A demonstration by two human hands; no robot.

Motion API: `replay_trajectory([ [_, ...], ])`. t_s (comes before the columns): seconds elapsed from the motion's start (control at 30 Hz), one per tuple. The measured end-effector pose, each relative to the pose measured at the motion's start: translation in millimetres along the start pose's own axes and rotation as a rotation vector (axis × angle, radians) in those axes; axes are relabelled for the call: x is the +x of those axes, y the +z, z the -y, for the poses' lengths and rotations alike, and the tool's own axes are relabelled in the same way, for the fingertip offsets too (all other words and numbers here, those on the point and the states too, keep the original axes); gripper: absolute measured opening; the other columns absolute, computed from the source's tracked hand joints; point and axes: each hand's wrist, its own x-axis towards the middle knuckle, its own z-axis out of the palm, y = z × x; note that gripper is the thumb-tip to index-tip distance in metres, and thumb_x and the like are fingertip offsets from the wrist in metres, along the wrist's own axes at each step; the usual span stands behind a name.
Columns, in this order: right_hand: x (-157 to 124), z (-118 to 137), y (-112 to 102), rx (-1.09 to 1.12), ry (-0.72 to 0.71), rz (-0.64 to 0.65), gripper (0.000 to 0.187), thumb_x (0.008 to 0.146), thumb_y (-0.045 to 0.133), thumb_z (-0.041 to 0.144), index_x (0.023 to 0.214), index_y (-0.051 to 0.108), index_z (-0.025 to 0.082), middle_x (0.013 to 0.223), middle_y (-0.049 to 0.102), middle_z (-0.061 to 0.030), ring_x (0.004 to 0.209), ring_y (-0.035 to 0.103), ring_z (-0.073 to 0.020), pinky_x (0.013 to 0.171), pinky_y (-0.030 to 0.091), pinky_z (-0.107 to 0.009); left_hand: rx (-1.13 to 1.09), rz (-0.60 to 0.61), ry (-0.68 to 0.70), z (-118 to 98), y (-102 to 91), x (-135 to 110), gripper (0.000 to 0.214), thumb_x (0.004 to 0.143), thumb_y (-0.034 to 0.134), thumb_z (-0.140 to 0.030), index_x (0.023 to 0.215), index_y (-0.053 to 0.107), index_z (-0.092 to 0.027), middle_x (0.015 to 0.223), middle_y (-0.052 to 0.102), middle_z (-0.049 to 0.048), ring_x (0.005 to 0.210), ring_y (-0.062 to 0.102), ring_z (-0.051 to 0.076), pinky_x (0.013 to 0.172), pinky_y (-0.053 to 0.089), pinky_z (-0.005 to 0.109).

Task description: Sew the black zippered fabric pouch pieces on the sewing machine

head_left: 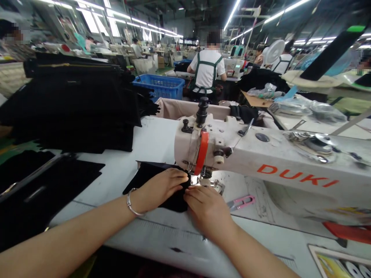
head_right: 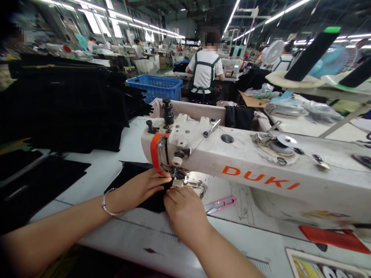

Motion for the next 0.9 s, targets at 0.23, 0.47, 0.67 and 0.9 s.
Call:
replay_trajectory([
  [0.23,3,6,-3,0.0,0.023,0.011,0.023,0.091,0.051,0.008,0.105,0.068,0.014,0.101,0.072,-0.0085,0.101,0.063,-0.0222,0.089,0.05,-0.038,-0.027,0.073,0.001,8,-6.7,3,0.031,0.099,0.051,-0.025,0.129,0.059,-0.021,0.135,0.059,0.0067,0.128,0.052,0.019,0.113,0.039,0.04],
  [0.47,2,2,-2,-0.002,0.021,0.04,0.025,0.09,0.051,0.008,0.106,0.068,0.015,0.102,0.072,-0.0082,0.1,0.063,-0.0208,0.09,0.05,-0.037,-0.025,0.069,0.005,5,-6.4,5,0.029,0.099,0.05,-0.022,0.127,0.058,-0.02,0.133,0.06,0.0077,0.126,0.053,0.02,0.112,0.039,0.041],
  [0.67,3,1,-2,0.021,0.071,0.042,0.027,0.088,0.049,0.007,0.105,0.069,0.016,0.102,0.072,-0.0084,0.1,0.064,-0.0215,0.089,0.049,-0.037,-0.026,0.063,-0.014,4,-7.9,9,0.027,0.098,0.05,-0.019,0.123,0.061,-0.018,0.131,0.061,0.0082,0.125,0.054,0.02,0.112,0.039,0.04],
  [0.9,3,-1,-20,0.075,0.084,0.123,0.025,0.09,0.053,0.009,0.108,0.067,0.02,0.111,0.071,-0.0051,0.102,0.063,-0.0194,0.092,0.046,-0.037,0.012,0.099,-0.049,-21,-7.1,-23,0.07,0.083,0.071,-0.045,0.143,0.044,-0.019,0.148,0.046,0.0122,0.139,0.04,0.028,0.116,0.034,0.047],
])
